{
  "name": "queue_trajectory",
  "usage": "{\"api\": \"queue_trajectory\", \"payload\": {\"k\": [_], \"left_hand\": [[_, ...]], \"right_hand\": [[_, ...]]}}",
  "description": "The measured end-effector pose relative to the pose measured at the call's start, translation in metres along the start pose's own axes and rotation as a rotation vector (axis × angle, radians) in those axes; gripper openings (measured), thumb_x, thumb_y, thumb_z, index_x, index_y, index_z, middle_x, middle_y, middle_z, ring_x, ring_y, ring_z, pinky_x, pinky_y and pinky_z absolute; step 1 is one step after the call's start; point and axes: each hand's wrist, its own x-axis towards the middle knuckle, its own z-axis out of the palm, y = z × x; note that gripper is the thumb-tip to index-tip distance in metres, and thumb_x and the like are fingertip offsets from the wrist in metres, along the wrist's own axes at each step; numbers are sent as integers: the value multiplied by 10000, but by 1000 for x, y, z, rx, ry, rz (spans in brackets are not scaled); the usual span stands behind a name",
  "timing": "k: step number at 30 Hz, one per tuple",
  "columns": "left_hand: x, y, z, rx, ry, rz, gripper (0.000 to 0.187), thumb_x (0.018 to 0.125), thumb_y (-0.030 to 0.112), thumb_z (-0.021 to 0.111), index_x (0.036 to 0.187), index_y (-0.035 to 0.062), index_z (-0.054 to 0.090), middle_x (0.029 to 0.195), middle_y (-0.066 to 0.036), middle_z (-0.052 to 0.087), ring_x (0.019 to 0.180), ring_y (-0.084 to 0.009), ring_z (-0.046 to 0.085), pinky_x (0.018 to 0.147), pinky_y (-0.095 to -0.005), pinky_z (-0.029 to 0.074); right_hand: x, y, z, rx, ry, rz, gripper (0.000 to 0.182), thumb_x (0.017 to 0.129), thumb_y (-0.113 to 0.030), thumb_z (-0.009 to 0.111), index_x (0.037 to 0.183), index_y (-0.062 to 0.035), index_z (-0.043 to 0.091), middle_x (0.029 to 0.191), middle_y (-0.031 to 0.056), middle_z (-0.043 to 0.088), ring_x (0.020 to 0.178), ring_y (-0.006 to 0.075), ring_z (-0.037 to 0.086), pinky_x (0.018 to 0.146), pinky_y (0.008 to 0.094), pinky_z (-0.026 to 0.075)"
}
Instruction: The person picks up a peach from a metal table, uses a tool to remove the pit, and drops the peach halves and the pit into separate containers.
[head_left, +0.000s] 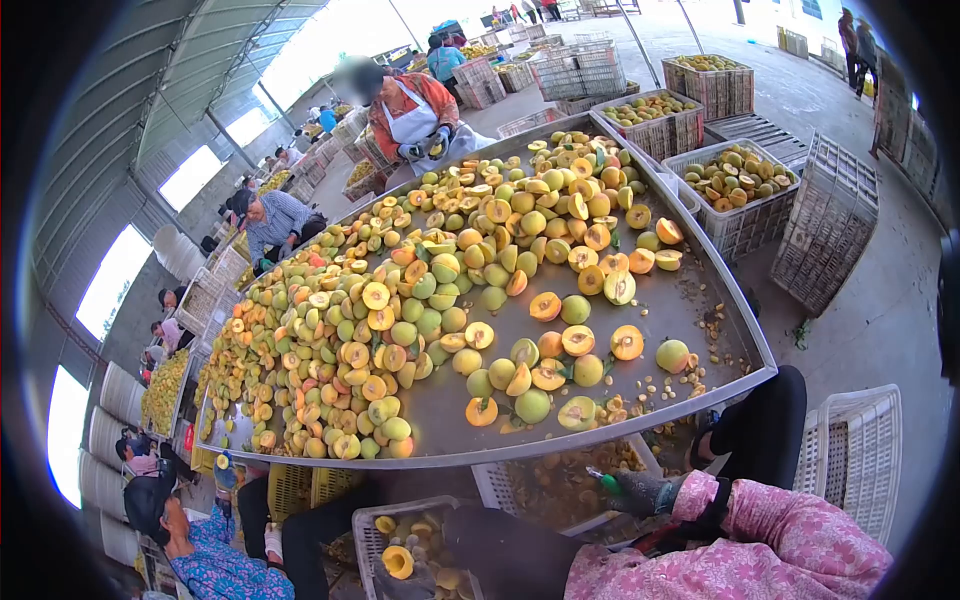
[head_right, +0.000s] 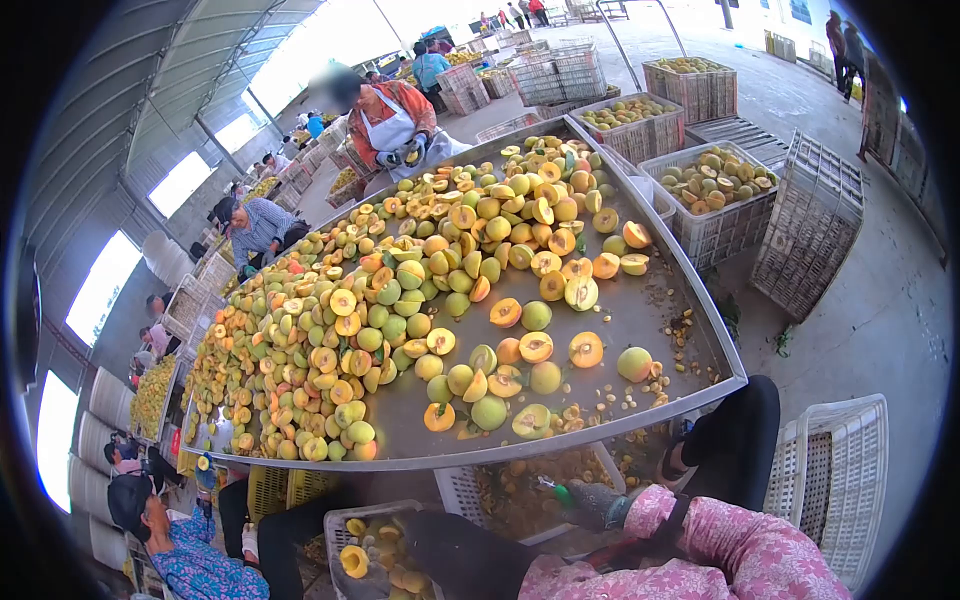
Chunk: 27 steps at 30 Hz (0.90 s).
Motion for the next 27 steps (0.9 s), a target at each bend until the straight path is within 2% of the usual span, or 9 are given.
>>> {"api": "queue_trajectory", "payload": {"k": [5,7,8,12,14,17,18,22,27], "left_hand": [[-24,-12,34,-249,-298,-298,546,901,436,435,1149,-48,479,1125,-275,546,948,-338,596,553,-332,539],[-28,-39,68,-203,-447,-489,552,902,434,432,1149,-57,477,1131,-282,544,965,-336,592,552,-330,538],[-33,-55,93,-34,-363,-475,537,899,417,435,1160,-50,477,1137,-289,535,862,-331,604,501,-295,507],[-37,-104,148,428,-564,-628,584,895,429,410,1184,-76,461,1084,-230,575,779,-301,638,479,-232,483],[-48,-124,168,730,-614,-533,547,907,413,420,1198,-47,476,1076,-126,578,853,-211,625,502,-247,501],[-36,-148,160,919,-774,-293,432,909,262,492,1234,-21,463,1107,-104,558,924,-165,596,623,-269,532],[-30,-150,160,1048,-1181,150,413,876,118,559,1254,-4,447,1135,-101,539,979,-176,570,760,-281,523],[-37,-170,148,934,-998,-83,446,833,63,617,1239,-10,449,1134,-102,537,1001,-191,556,849,-310,488],[-17,-213,115,663,-565,-99,338,883,163,537,1181,6,509,1086,-105,566,1024,-202,547,846,-334,479]], "right_hand": [[-4,-29,-15,174,-143,-6,344,792,-299,636,1000,-53,514,851,176,605,803,353,629,697,453,472],[18,8,11,415,-63,-231,315,837,-276,644,1011,-45,517,820,62,584,676,139,573,577,326,473],[10,-14,-8,359,-45,-251,337,852,-266,638,1067,-51,491,875,30,560,754,106,532,644,302,465],[-1,-79,-53,564,-146,15,405,838,-302,642,1109,-63,458,909,113,567,834,209,601,712,346,478],[16,-72,-45,449,66,-447,480,833,-276,646,1185,-30,431,1041,146,558,978,232,560,830,355,446],[16,-79,-49,390,4,-214,517,826,-233,646,1229,-8,415,1124,162,539,1085,245,502,916,370,395],[17,-76,-48,492,6,-210,481,820,-207,640,1211,-13,438,1055,131,566,983,210,548,833,338,444],[0,-87,-52,996,-58,-54,401,811,-179,633,1151,-25,489,888,61,583,796,98,555,662,245,467],[20,-52,7,814,73,9,289,829,-208,629,1064,-48,575,906,35,618,740,89,573,624,263,487]]}}
